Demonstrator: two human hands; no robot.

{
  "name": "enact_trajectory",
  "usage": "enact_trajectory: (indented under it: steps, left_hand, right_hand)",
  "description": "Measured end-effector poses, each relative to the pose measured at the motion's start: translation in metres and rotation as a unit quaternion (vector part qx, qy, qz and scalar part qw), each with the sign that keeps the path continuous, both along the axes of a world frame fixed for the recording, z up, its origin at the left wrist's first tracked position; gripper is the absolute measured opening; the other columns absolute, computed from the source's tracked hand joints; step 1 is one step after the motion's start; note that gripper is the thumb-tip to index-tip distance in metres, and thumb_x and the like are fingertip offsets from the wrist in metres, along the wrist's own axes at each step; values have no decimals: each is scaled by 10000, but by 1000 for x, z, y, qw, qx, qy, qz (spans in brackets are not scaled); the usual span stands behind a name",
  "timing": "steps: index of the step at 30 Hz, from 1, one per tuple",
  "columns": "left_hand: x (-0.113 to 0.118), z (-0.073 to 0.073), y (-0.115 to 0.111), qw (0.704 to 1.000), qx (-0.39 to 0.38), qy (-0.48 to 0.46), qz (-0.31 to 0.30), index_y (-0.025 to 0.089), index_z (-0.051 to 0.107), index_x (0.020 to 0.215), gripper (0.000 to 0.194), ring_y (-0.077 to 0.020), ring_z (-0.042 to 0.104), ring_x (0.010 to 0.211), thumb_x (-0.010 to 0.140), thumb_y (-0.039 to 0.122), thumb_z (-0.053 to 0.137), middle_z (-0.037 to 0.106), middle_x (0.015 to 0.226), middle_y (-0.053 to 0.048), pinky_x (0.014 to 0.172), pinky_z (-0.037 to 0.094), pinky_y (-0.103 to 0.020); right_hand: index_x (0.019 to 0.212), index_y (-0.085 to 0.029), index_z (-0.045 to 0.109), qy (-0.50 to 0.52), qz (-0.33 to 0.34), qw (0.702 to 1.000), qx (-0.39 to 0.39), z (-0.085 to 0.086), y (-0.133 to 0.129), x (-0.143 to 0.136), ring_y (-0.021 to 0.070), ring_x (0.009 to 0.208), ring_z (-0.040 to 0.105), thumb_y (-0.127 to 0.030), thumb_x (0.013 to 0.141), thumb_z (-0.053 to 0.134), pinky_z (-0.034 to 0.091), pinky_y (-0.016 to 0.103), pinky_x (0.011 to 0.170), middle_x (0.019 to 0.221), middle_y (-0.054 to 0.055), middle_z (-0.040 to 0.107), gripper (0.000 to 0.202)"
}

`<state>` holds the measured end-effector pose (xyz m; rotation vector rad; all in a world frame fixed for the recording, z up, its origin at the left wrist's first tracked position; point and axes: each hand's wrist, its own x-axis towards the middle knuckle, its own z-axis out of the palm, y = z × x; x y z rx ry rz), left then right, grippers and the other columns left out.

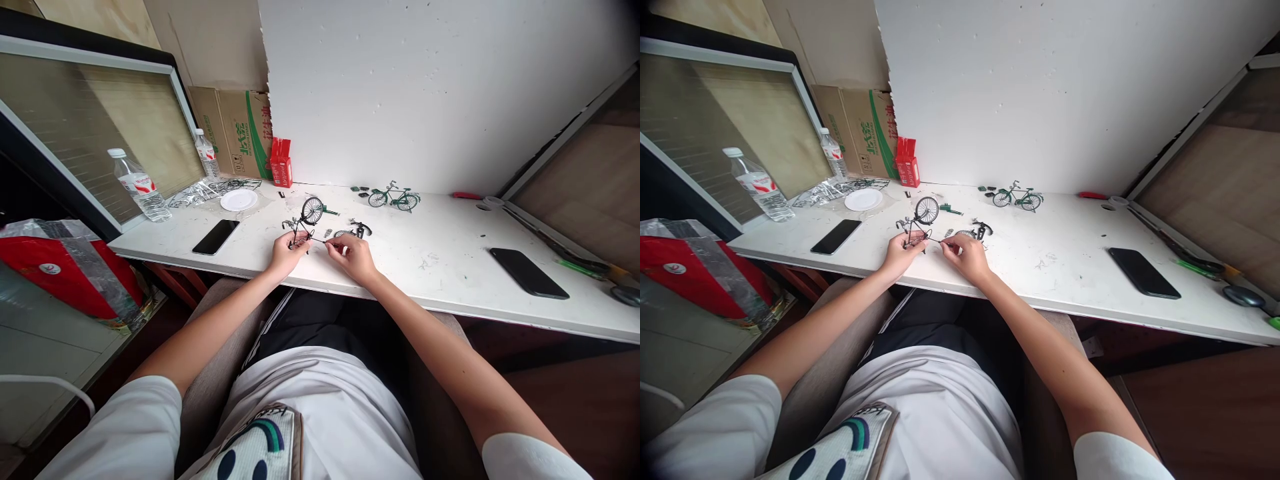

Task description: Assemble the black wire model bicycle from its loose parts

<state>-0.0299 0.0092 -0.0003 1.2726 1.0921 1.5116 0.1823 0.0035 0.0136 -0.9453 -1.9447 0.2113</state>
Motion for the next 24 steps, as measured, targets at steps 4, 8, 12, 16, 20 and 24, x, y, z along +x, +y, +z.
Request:
enact_trajectory:
  steps: [4, 8, 12, 16, 20, 24]
  left_hand:
    - [0, -1, 1, 1000, 2, 5, 2, 138, 760, 1070, 384, -225, 723, 966, 738, 296, 871, 782, 1147, -138, 831, 605, -348]
    - [0, -1, 0, 1000, 12, 13, 5, 132, 754, 1058, 371, -225, 722, 955, 746, 295, 869, 782, 1131, -142, 838, 608, -356]
    - [0, -1, 0, 999, 36, 32, 11, 142, 748, 1043, 342, -234, 725, 993, 767, 308, 864, 783, 1122, -136, 876, 603, -360]
    - [0, -3, 0, 996, 65, 59, 19, 153, 723, 986, 286, -225, 726, 974, 782, 308, 851, 779, 1096, -129, 870, 599, -349]
    - [0, -7, 1, 992, 85, 82, 31, 159, 706, 1000, 280, -206, 724, 912, 803, 307, 838, 772, 1046, -124, 847, 596, -340]
    - [0, -10, 1, 988, 106, 105, 35, 171, 685, 991, 275, -194, 718, 876, 815, 320, 834, 763, 1037, -116, 824, 593, -326]
  right_hand:
    - [970, -199, 788, 0, 4, 1000, 8, 0, 0, 0, 183, 691, 652, -387, 1019, 649, 501, 318, 669, 824, 59, 742, 239]
    - [981, -192, 791, -28, 1, 999, 25, 0, -1, -1, 183, 702, 644, -384, 1031, 628, 493, 312, 668, 809, 64, 723, 258]
    - [1004, -187, 795, -65, -5, 997, 49, -1, -2, -1, 186, 715, 641, -369, 1050, 596, 488, 309, 672, 828, 80, 724, 274]
    - [1015, -185, 806, -83, -15, 994, 64, -3, -3, -2, 177, 701, 646, -359, 1063, 589, 479, 300, 660, 835, 77, 739, 283]
    - [970, -180, 816, -107, -34, 992, 64, -3, -5, -2, 165, 639, 633, -377, 1086, 566, 438, 302, 614, 777, 64, 742, 339]
    - [941, -179, 813, -119, -38, 990, 59, -3, -5, -3, 179, 651, 659, -387, 1104, 537, 447, 305, 614, 789, 83, 758, 383]
